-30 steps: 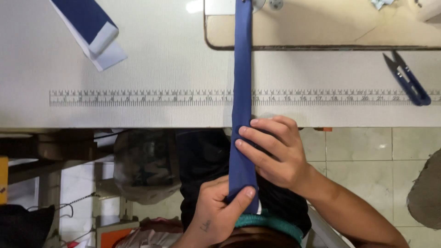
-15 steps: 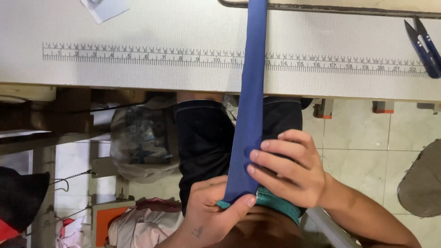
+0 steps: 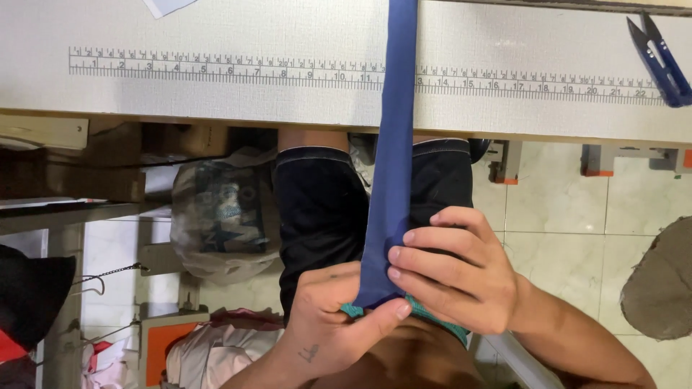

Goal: Folding and sewing long fabric strips using an industrial sewing machine to create finished straps or piping.

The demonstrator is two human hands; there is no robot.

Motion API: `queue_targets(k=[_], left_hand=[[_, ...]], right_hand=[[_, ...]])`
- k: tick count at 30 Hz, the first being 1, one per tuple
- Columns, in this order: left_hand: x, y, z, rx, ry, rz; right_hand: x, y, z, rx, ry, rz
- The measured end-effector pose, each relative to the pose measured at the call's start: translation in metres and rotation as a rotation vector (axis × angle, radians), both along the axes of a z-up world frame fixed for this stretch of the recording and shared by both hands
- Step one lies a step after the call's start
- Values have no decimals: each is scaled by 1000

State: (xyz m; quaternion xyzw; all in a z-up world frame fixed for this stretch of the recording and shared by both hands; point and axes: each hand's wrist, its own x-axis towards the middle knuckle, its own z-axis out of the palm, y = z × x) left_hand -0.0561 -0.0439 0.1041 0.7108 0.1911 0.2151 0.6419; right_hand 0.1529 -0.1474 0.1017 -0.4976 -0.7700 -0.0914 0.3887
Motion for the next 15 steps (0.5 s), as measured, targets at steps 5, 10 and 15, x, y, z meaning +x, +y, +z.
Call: queue_targets(k=[5, 10, 15], left_hand=[[-8, -3, -11, 267, -4, 199], [-11, 0, -17, 647, -92, 147], [6, 7, 10, 727, -221, 130]], right_hand=[[1, -3, 4, -15, 24, -41], [1, -10, 3, -65, 130, -36], [-2, -16, 0, -49, 211, -82]])
